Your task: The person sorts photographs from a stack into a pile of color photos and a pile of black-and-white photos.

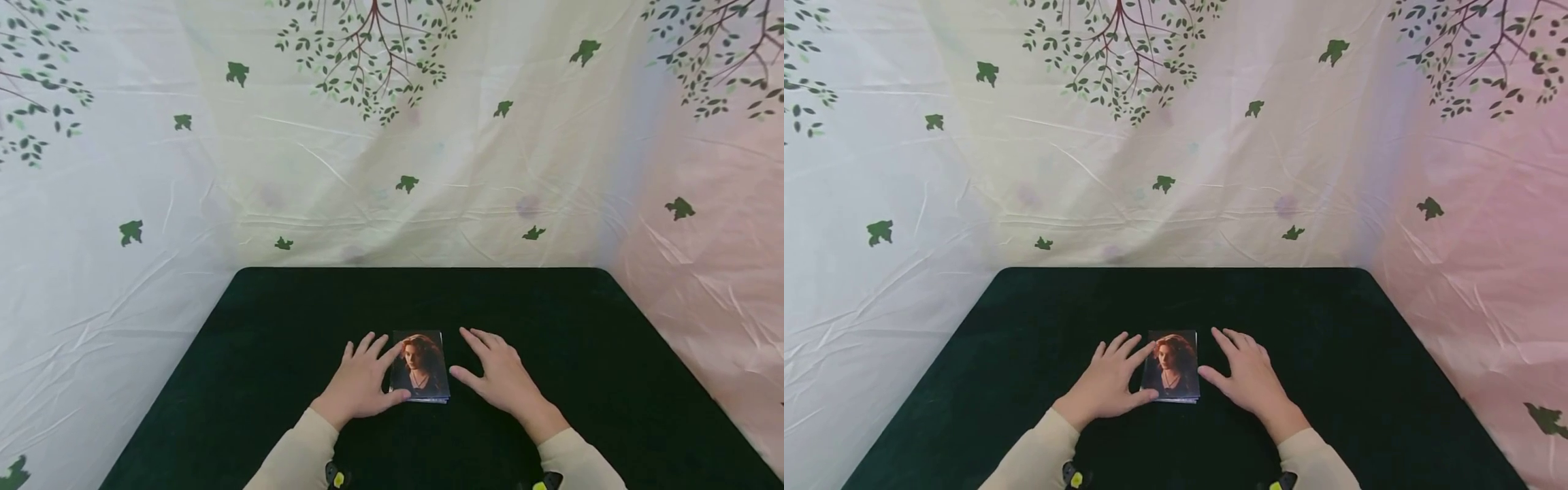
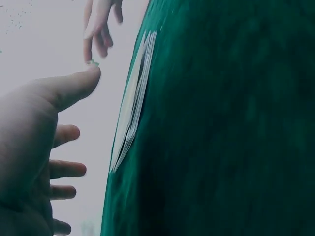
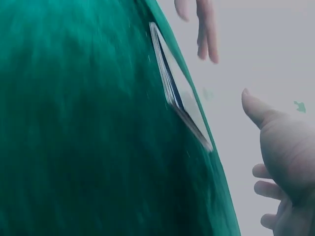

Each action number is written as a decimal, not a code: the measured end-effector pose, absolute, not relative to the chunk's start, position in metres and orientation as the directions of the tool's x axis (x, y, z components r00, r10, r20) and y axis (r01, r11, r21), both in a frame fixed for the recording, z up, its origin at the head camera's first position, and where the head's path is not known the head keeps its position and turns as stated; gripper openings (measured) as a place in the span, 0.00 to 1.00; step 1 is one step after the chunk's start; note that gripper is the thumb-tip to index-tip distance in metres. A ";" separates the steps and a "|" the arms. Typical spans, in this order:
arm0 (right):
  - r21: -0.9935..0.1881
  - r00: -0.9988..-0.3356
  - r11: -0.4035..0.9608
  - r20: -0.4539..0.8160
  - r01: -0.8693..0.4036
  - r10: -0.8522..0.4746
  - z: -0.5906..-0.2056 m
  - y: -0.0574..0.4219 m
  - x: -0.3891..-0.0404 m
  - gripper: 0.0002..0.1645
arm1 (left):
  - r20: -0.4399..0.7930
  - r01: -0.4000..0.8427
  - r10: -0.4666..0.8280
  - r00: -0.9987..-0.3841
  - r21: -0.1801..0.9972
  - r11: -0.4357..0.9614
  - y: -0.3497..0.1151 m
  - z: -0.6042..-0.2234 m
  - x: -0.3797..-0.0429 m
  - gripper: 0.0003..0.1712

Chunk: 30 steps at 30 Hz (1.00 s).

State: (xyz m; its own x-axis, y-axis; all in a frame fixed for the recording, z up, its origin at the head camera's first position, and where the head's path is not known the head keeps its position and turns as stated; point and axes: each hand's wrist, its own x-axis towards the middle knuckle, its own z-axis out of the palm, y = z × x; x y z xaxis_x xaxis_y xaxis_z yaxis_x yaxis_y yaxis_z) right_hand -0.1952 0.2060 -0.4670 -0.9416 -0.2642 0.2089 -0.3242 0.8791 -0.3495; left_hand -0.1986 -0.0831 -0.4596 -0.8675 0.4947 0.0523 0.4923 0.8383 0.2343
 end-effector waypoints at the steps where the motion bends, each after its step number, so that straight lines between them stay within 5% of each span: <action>1: -0.356 -0.940 0.874 0.209 -0.330 -0.270 -0.468 0.200 -0.196 0.48 | 0.039 0.493 0.499 -0.866 0.235 0.838 -0.080 -0.461 -0.199 0.49; 22: -0.435 -0.950 0.845 0.104 -0.311 -0.295 -0.488 0.165 -0.201 0.33 | -0.049 0.469 0.508 -0.860 0.314 0.825 -0.075 -0.473 -0.202 0.43; 30: -0.539 -0.981 0.821 0.063 -0.187 -0.182 -0.495 0.162 -0.199 0.30 | -0.028 0.460 0.498 -0.866 0.343 0.819 -0.070 -0.473 -0.201 0.41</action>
